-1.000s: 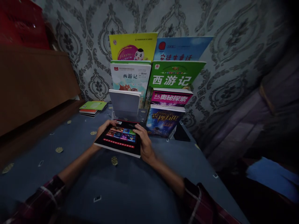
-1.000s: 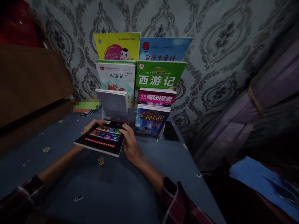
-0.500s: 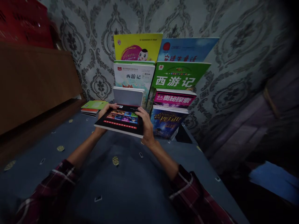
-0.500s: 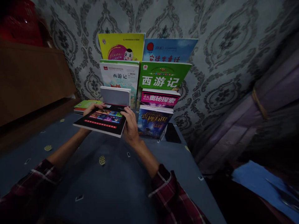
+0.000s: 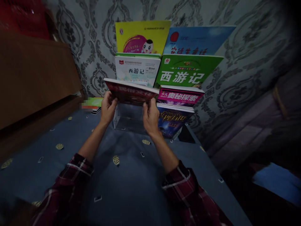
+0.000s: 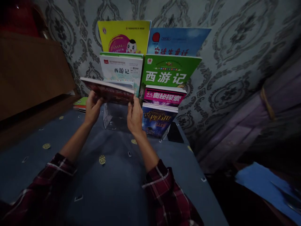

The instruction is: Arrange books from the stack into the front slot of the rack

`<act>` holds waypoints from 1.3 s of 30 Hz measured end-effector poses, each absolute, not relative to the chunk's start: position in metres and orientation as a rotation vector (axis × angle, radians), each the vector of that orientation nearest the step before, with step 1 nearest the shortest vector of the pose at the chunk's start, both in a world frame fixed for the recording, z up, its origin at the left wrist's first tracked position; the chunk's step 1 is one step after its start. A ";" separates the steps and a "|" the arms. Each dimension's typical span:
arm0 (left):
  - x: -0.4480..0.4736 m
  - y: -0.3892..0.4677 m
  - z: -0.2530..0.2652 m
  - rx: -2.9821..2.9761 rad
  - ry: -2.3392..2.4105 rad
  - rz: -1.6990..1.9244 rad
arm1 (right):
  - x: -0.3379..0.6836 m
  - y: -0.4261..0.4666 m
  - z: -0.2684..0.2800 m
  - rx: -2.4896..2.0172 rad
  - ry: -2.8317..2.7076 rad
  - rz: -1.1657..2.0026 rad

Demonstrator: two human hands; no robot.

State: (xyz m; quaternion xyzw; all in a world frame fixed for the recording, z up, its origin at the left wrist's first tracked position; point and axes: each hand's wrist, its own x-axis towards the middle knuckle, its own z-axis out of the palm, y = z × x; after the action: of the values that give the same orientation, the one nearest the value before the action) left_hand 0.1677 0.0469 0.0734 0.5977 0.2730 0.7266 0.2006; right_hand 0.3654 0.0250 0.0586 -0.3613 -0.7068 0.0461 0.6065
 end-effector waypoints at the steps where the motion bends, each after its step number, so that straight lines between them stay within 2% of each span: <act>1: 0.168 0.051 0.070 1.698 0.766 2.039 | 0.365 0.026 0.060 -0.842 -1.618 0.100; 18: 0.156 0.066 0.048 2.047 1.366 2.036 | 0.362 0.036 0.052 -1.143 -1.644 -0.031; 33: 0.159 0.067 0.047 2.045 1.389 1.916 | 0.355 0.034 0.051 -1.255 -1.651 -0.019; 39: 0.158 0.067 0.044 2.149 1.536 1.911 | 0.351 0.034 0.047 -1.319 -1.658 -0.009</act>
State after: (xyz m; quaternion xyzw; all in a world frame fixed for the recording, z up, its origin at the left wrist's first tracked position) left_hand 0.1576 0.0666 0.0442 0.6580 0.4703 0.5851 -0.0595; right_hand 0.3509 0.0338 0.0470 -0.5428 -0.6823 -0.0038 0.4896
